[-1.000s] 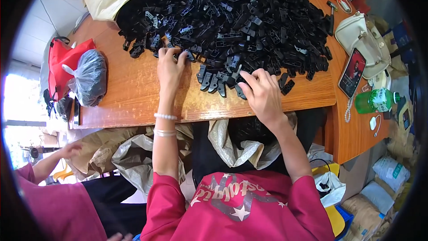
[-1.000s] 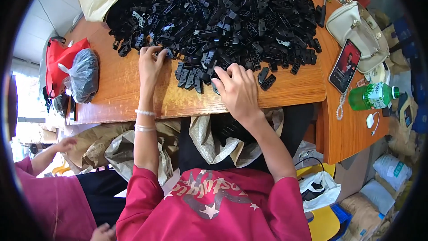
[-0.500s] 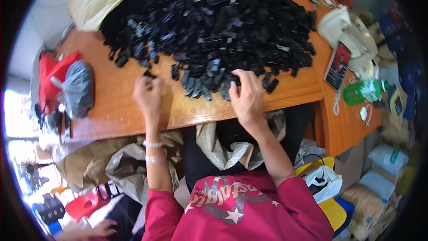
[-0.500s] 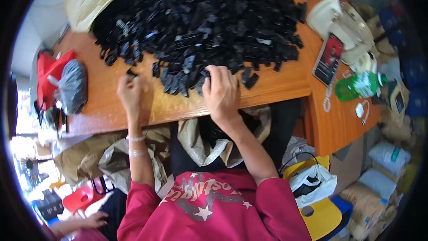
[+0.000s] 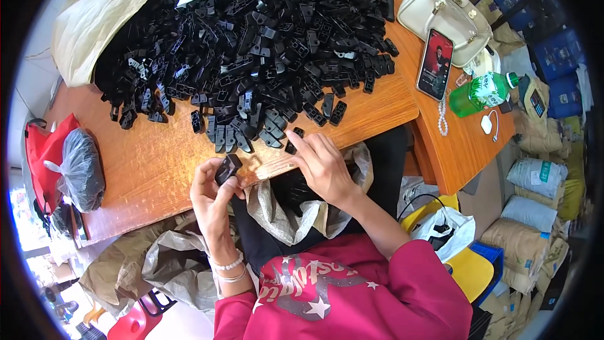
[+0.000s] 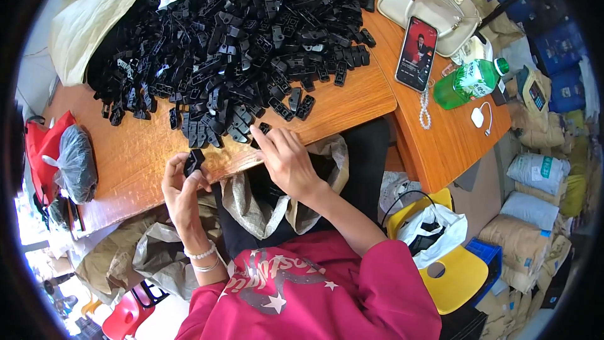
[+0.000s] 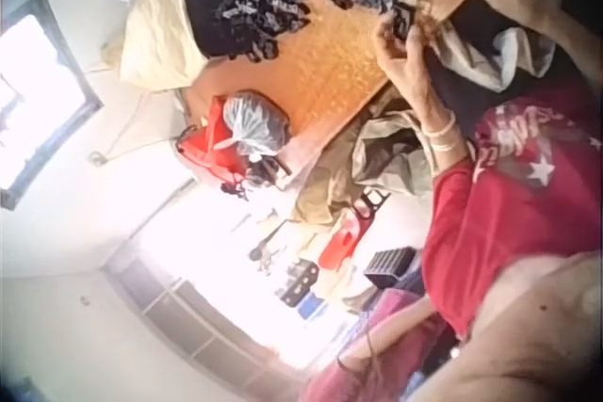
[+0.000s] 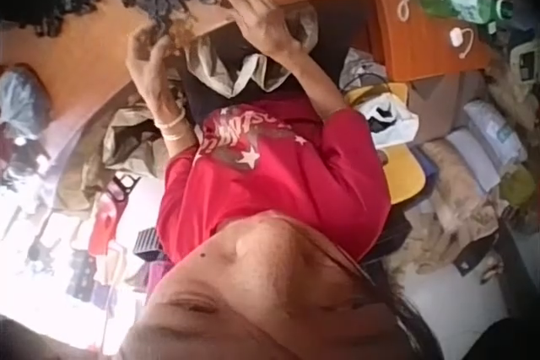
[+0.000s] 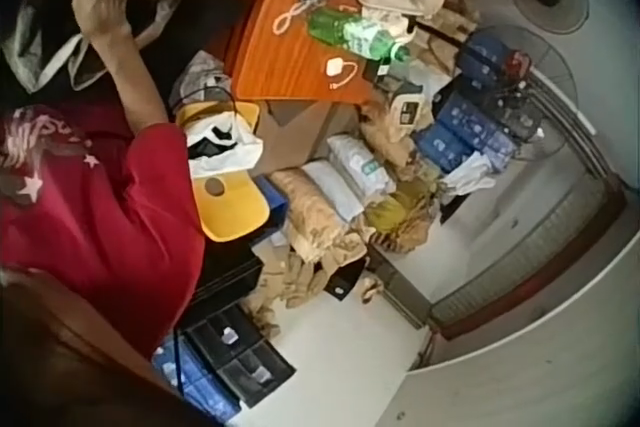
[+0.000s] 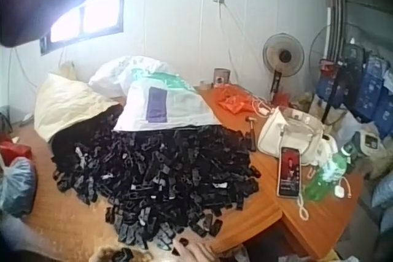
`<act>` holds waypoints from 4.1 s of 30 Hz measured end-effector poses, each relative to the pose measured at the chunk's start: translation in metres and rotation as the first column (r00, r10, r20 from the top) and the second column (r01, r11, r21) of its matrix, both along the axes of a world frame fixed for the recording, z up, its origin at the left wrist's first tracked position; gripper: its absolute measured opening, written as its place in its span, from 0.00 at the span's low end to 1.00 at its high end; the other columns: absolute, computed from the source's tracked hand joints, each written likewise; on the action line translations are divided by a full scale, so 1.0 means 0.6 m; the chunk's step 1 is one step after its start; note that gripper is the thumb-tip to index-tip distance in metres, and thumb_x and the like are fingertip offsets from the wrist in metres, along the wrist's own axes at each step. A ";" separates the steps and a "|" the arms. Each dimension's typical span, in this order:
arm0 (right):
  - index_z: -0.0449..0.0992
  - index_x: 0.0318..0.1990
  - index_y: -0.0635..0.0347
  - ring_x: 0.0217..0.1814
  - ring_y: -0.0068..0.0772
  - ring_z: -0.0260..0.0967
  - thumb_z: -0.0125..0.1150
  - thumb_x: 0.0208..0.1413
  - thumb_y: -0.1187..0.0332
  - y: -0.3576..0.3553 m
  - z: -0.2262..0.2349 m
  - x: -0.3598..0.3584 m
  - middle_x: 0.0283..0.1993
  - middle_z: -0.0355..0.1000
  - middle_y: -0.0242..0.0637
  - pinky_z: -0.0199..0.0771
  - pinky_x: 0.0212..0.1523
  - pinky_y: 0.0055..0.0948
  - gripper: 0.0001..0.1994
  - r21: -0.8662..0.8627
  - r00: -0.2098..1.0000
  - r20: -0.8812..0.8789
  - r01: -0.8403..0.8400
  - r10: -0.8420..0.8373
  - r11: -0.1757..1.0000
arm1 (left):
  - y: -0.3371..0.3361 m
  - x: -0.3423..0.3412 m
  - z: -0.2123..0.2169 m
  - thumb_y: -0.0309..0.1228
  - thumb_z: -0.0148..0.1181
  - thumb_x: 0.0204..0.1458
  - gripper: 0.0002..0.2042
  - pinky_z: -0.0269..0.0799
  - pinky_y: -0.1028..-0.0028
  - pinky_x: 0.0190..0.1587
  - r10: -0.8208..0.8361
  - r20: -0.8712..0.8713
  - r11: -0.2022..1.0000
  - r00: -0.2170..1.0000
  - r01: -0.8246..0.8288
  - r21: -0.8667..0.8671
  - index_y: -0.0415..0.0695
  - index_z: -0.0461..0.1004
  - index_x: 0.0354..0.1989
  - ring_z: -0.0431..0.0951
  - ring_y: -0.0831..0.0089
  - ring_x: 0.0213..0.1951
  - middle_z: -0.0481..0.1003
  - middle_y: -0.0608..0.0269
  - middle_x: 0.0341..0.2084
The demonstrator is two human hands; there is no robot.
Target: Sorting and inspecting small black plastic components on a wooden desk.
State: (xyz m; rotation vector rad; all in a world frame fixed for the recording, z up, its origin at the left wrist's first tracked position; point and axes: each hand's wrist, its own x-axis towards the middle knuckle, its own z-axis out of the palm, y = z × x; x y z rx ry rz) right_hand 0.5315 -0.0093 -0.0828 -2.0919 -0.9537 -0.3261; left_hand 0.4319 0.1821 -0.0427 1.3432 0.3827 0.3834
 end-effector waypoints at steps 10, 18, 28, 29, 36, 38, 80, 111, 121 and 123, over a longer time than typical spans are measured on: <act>0.70 0.41 0.61 0.44 0.45 0.66 0.64 0.44 0.77 -0.002 0.014 -0.002 0.41 0.68 0.43 0.64 0.44 0.39 0.15 0.048 0.999 -0.032 -0.009 0.010 0.999 | -0.034 -0.021 -0.007 0.17 0.60 0.49 0.15 0.65 0.84 0.25 -0.173 -0.244 0.984 0.954 0.177 -0.007 0.35 0.74 0.47 0.72 0.84 0.22 0.75 0.69 0.21; 0.77 0.42 0.66 0.39 0.40 0.73 0.65 0.43 0.82 -0.004 0.050 -0.045 0.38 0.73 0.42 0.72 0.40 0.31 0.15 0.251 0.950 -0.248 -0.126 0.190 0.960 | -0.050 -0.013 -0.009 0.21 0.62 0.50 0.17 0.67 0.85 0.24 -0.285 -0.224 0.952 0.932 0.303 0.052 0.31 0.71 0.49 0.76 0.83 0.22 0.78 0.62 0.18; 0.75 0.47 0.66 0.45 0.45 0.72 0.62 0.49 0.79 0.010 0.058 -0.051 0.45 0.72 0.46 0.72 0.45 0.32 0.15 0.352 0.823 -0.505 -0.081 0.262 0.933 | -0.069 -0.016 0.001 0.17 0.56 0.52 0.16 0.72 0.81 0.29 -0.223 -0.025 0.872 0.975 0.210 0.442 0.35 0.70 0.50 0.81 0.76 0.29 0.78 0.57 0.25; 0.75 0.47 0.66 0.44 0.45 0.72 0.61 0.49 0.80 0.011 0.057 -0.051 0.44 0.72 0.46 0.72 0.45 0.32 0.15 0.331 0.866 -0.436 -0.100 0.246 0.938 | -0.070 -0.017 -0.002 0.17 0.56 0.52 0.16 0.72 0.81 0.29 -0.217 -0.026 0.873 0.976 0.206 0.443 0.35 0.70 0.50 0.81 0.76 0.29 0.78 0.57 0.25; 0.77 0.44 0.64 0.40 0.41 0.71 0.62 0.48 0.81 0.013 0.062 -0.045 0.40 0.71 0.43 0.71 0.41 0.31 0.14 0.253 0.927 -0.309 -0.134 0.211 0.958 | -0.068 -0.014 -0.002 0.19 0.59 0.51 0.18 0.70 0.79 0.27 -0.186 0.010 0.888 0.983 0.164 0.429 0.39 0.67 0.51 0.80 0.76 0.26 0.77 0.57 0.28; 0.78 0.41 0.64 0.40 0.40 0.71 0.65 0.46 0.78 0.001 0.065 -0.025 0.38 0.71 0.41 0.71 0.40 0.32 0.12 0.152 0.868 -0.398 -0.256 0.296 0.955 | -0.032 -0.004 -0.006 0.21 0.63 0.49 0.17 0.72 0.77 0.31 -0.224 0.014 0.811 0.974 0.179 0.557 0.40 0.71 0.49 0.78 0.72 0.29 0.76 0.57 0.28; 0.73 0.39 0.63 0.41 0.40 0.67 0.60 0.46 0.79 0.114 0.036 -0.017 0.38 0.69 0.40 0.65 0.41 0.37 0.11 0.263 0.991 0.015 -0.134 0.135 0.955 | 0.049 -0.014 -0.008 0.23 0.69 0.45 0.10 0.55 0.88 0.19 -0.016 -0.097 0.998 0.995 0.010 -0.058 0.39 0.77 0.36 0.64 0.90 0.19 0.72 0.73 0.23; 0.77 0.44 0.64 0.45 0.38 0.75 0.62 0.50 0.78 0.076 0.054 -0.061 0.46 0.75 0.44 0.73 0.47 0.31 0.12 0.487 0.763 -0.572 0.022 0.300 0.873 | -0.032 -0.021 0.011 0.14 0.51 0.54 0.17 0.72 0.82 0.31 -0.077 -0.059 0.916 0.995 0.094 0.390 0.36 0.68 0.53 0.79 0.77 0.28 0.76 0.56 0.35; 0.79 0.38 0.63 0.37 0.44 0.74 0.64 0.49 0.74 -0.021 0.064 -0.004 0.34 0.75 0.43 0.73 0.38 0.33 0.08 -0.039 0.783 -0.534 -0.400 0.319 0.916 | 0.062 0.000 0.008 0.22 0.55 0.56 0.06 0.71 0.79 0.32 0.162 -0.095 0.819 0.982 -0.080 0.568 0.31 0.76 0.35 0.77 0.78 0.26 0.77 0.61 0.24; 0.79 0.36 0.64 0.31 0.39 0.73 0.63 0.51 0.74 -0.008 0.060 -0.005 0.32 0.75 0.41 0.72 0.33 0.29 0.05 0.040 0.834 -0.486 -0.276 0.260 0.960 | 0.098 0.021 -0.008 0.22 0.55 0.56 0.06 0.71 0.80 0.30 0.222 -0.038 0.750 0.974 -0.146 0.645 0.30 0.75 0.35 0.76 0.79 0.25 0.77 0.61 0.23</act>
